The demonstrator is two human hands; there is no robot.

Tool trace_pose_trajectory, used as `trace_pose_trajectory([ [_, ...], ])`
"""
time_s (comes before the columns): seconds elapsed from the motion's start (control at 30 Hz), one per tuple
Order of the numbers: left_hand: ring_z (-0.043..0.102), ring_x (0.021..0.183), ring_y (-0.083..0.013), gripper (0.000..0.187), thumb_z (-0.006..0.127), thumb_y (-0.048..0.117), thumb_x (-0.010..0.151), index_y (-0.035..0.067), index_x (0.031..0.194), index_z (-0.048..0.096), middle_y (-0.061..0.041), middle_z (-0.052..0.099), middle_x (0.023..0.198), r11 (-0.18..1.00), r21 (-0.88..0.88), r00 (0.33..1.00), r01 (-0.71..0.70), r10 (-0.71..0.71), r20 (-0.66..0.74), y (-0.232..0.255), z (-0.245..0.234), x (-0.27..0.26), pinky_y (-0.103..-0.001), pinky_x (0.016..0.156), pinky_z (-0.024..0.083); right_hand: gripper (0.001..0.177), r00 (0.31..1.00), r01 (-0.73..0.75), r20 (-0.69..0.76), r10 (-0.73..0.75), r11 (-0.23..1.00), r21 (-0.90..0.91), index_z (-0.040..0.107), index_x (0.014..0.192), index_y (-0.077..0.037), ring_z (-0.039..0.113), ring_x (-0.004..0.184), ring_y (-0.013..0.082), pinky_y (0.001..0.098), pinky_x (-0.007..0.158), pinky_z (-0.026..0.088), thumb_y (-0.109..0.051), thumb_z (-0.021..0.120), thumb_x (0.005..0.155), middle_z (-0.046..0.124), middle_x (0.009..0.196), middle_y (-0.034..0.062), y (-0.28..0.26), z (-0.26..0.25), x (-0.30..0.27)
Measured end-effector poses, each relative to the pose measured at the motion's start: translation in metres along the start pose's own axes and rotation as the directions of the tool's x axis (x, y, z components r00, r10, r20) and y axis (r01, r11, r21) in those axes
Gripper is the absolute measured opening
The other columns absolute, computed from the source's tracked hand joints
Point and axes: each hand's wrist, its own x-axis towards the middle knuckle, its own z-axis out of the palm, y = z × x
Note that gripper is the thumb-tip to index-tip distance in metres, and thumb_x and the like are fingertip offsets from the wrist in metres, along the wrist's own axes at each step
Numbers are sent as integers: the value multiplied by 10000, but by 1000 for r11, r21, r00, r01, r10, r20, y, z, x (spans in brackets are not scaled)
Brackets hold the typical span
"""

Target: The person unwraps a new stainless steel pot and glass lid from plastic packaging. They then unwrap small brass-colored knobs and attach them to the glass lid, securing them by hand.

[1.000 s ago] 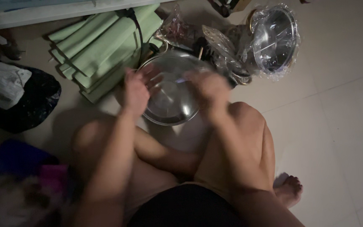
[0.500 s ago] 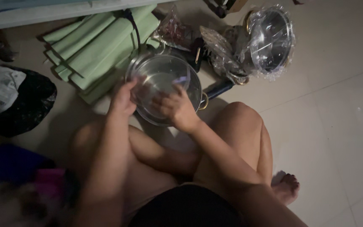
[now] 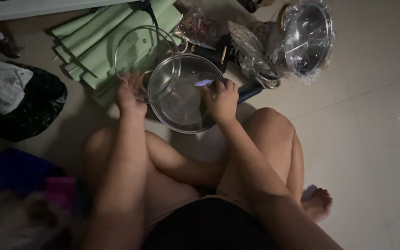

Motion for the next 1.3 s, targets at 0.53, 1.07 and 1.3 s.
trace_pose_trajectory([
  [0.53,744,1080,-208,341,415,288,1119,92,1339,587,-74,735,1324,987,-133,996,89,-84,41,-4,-8,6,-309,760,512,629,852,-505,251,460,848,162,704,1228,-13,673,1058,388,432,939,518,-563,740,925,709,1145,252,62,33,12],
  [1.07,665,1106,-322,410,425,300,1032,50,1305,602,-129,683,1227,945,-143,907,293,-228,355,-25,55,-32,-496,933,597,392,979,-127,202,-40,654,745,715,1279,-58,734,1024,151,292,899,613,48,769,905,768,1134,51,-66,-97,26],
  [1.3,618,1216,-293,457,447,398,1090,94,1407,576,-105,652,1321,961,-96,884,261,-198,423,-9,58,-58,-479,1002,556,319,905,422,-143,-401,798,430,736,1156,-58,714,855,280,346,742,554,-13,856,863,729,1001,130,-138,-104,4],
])
